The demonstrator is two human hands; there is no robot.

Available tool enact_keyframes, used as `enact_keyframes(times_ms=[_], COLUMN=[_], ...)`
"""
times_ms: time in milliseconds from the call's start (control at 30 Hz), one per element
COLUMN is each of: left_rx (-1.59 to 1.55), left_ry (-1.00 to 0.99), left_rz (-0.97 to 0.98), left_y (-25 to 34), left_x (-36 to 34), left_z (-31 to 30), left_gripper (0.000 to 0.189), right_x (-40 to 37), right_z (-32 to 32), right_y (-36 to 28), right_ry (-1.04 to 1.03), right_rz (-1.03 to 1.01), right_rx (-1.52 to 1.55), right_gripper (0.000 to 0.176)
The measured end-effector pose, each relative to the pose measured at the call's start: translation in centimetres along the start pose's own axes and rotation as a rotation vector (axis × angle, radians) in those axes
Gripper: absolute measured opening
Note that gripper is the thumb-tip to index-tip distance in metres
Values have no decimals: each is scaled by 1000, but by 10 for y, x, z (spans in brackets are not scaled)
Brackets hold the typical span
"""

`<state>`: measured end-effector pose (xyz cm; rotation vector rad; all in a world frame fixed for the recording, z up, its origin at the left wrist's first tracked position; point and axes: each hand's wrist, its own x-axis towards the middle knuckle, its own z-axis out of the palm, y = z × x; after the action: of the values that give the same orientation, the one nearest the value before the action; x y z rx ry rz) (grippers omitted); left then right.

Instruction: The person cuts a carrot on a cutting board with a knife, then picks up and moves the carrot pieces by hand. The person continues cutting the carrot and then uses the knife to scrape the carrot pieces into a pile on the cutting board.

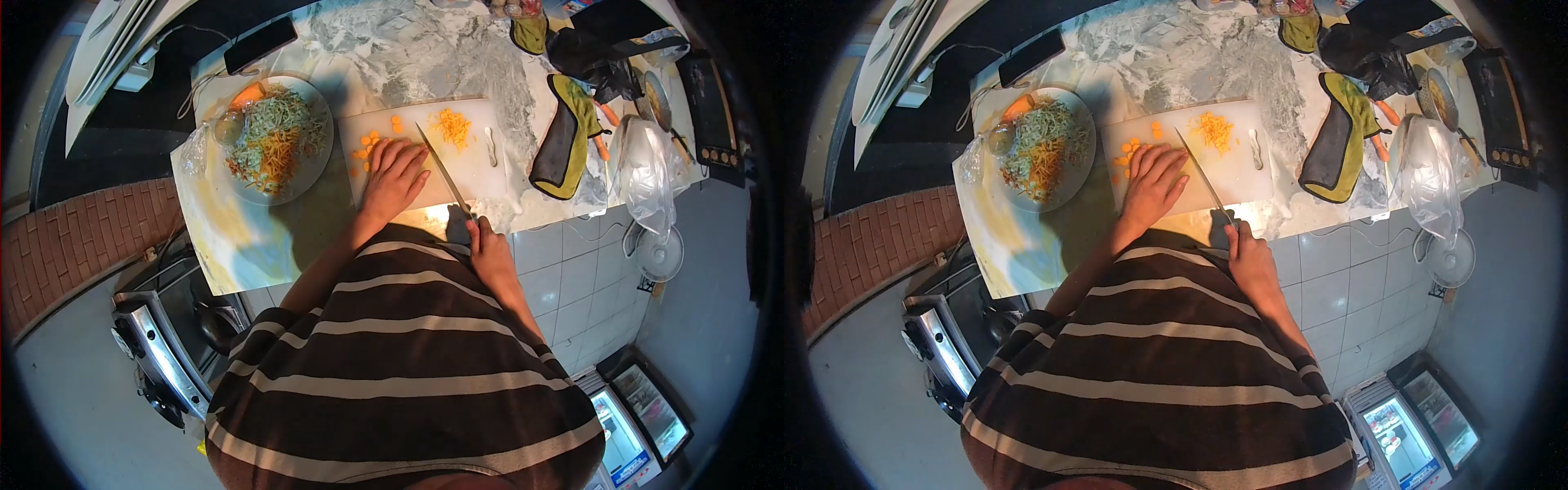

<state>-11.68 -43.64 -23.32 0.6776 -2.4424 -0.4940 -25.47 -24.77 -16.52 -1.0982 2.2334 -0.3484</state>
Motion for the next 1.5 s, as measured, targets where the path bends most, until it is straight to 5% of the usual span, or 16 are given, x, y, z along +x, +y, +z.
enact_keyframes(times_ms=[1067, 1267, 1333, 1500], left_rx=[24, 18, 27, 40], left_ry=[29, 0, 0, 13], left_rz=[-70, -28, -21, -20], left_y=[-2, 0, 1, 0], left_x=[0, 2, 2, 0], left_z=[1, -2, -2, -1], left_gripper=[39, 40, 40, 37], right_x=[1, 6, 6, 9], right_z=[20, 15, 9, 10], right_y=[-10, -4, 3, 19], right_ry=[-43, -105, -92, -230], right_rz=[54, 84, -29, 52], right_rx=[-19, 52, 274, 505], right_gripper=[31, 34, 40, 43])
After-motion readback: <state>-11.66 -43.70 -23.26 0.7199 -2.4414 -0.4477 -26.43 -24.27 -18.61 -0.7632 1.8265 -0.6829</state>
